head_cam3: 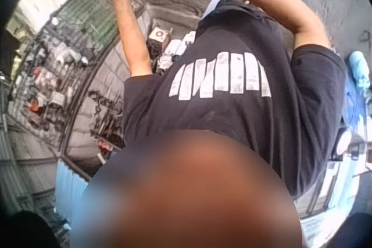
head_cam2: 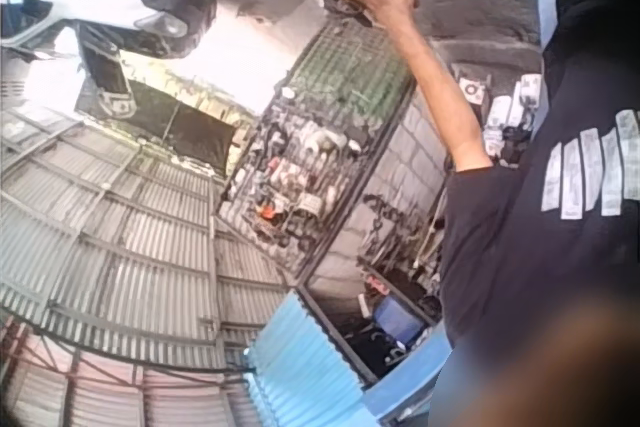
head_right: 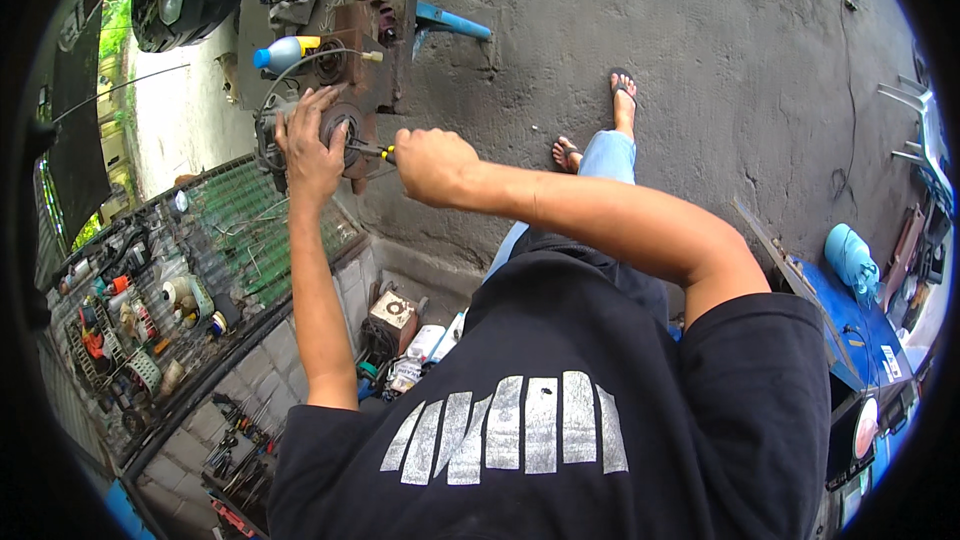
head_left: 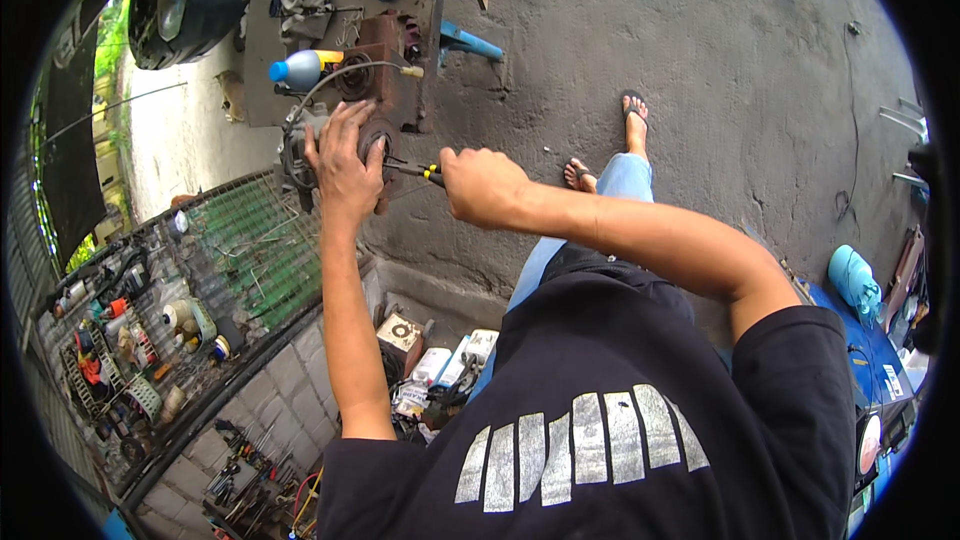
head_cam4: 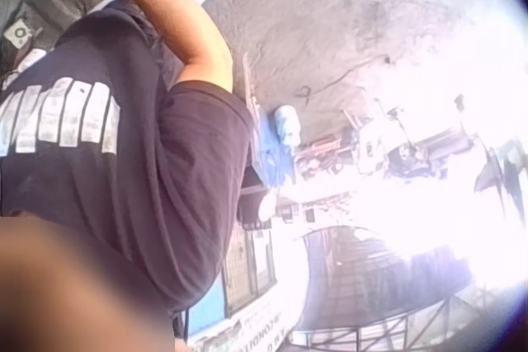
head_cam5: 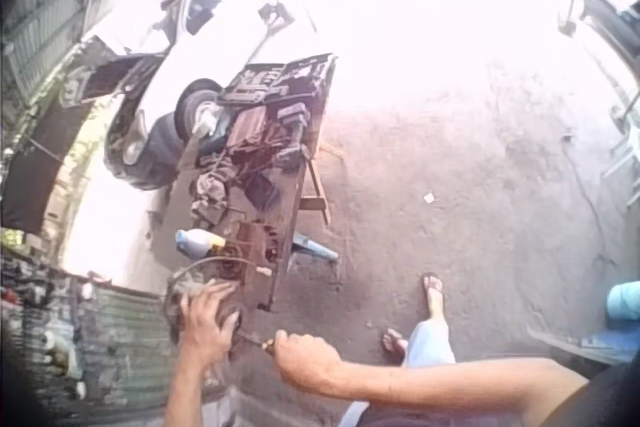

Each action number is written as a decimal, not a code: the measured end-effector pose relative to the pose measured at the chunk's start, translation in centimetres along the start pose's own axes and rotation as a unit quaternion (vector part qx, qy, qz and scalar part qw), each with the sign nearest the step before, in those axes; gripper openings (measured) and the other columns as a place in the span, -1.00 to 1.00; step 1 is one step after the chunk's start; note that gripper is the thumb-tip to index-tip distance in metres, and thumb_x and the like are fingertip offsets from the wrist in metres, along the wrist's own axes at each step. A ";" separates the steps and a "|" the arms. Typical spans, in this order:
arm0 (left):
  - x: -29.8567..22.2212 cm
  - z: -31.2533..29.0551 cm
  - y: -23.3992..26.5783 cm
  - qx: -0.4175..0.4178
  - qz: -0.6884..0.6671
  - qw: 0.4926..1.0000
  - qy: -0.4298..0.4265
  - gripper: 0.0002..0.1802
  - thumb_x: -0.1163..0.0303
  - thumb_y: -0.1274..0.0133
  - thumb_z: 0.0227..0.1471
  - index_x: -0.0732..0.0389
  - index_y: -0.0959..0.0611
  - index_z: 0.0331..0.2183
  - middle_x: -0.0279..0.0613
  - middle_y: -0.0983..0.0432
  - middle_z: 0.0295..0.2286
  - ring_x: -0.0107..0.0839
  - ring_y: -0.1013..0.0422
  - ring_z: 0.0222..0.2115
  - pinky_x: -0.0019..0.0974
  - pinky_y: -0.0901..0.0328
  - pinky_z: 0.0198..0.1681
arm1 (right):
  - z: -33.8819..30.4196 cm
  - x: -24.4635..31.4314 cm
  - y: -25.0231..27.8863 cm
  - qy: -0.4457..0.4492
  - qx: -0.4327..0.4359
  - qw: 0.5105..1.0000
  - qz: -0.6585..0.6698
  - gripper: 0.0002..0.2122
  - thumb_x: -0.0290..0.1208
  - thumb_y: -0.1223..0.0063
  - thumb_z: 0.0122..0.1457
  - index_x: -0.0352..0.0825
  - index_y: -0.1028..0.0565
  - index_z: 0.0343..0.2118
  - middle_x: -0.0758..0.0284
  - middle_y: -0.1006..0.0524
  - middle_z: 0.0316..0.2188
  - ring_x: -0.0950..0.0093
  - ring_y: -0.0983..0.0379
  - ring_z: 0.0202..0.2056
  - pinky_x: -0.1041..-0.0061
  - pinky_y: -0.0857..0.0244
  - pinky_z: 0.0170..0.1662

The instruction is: The person sits on the floor and opens a small box, then stands and uses pliers and a wrench to adjust a mechanical part on a workbench. The person repeatedly tightens and loosens bolts on the part while holding it with one hand.

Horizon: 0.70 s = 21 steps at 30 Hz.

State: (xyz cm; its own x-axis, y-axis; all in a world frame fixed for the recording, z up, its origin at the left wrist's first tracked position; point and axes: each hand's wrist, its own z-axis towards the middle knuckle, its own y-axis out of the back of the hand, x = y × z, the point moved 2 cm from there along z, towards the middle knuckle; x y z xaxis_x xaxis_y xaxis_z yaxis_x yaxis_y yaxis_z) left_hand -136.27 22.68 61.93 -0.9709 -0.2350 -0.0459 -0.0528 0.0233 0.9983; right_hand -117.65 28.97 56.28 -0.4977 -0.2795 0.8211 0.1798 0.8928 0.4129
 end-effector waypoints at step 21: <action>-0.4 -0.2 0.6 -0.004 -0.043 0.999 0.014 -0.50 0.39 -0.19 0.08 0.04 -0.56 0.09 -0.31 -0.43 0.11 -0.26 -0.18 0.27 0.11 0.28 0.44 | 0.0 -0.1 -0.3 -0.001 0.006 1.000 -0.020 -0.75 -0.45 -0.06 0.12 -0.47 -0.43 -0.18 -0.12 -0.59 -0.32 -0.09 -0.56 -0.22 -0.02 -0.42 -0.11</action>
State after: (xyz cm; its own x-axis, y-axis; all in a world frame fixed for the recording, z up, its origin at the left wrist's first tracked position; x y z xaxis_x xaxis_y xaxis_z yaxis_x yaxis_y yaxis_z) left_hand -135.90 22.61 62.53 -0.9557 -0.2632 -0.1314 -0.1347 -0.0057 0.9909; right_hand -117.67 28.74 56.12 -0.5053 -0.3150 0.8034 0.1490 0.8852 0.4408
